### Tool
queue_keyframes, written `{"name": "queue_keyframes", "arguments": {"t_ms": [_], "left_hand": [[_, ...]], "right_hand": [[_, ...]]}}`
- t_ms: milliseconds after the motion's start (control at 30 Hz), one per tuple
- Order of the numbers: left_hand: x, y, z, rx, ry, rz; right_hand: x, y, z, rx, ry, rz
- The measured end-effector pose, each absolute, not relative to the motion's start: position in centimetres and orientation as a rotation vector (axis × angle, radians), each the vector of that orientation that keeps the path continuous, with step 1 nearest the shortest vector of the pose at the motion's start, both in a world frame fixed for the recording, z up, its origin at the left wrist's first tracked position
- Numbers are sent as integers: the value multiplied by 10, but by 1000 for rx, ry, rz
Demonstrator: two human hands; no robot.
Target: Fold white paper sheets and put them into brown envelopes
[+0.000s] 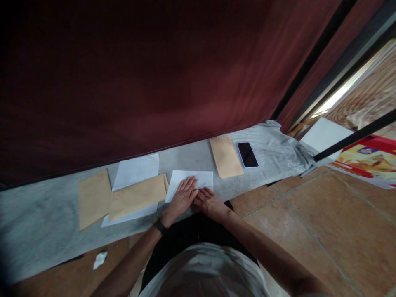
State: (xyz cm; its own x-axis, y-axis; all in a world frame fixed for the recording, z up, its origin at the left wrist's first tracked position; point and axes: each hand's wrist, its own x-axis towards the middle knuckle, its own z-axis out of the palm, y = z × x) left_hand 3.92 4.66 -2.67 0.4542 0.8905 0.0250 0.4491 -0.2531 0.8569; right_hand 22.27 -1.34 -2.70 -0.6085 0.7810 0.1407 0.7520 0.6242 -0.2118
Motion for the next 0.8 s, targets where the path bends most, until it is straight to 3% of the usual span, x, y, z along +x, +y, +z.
{"name": "queue_keyframes", "arguments": {"t_ms": [800], "left_hand": [[55, 55, -37, 2115, 1267, 663]], "right_hand": [[255, -28, -48, -1305, -2373, 286]]}}
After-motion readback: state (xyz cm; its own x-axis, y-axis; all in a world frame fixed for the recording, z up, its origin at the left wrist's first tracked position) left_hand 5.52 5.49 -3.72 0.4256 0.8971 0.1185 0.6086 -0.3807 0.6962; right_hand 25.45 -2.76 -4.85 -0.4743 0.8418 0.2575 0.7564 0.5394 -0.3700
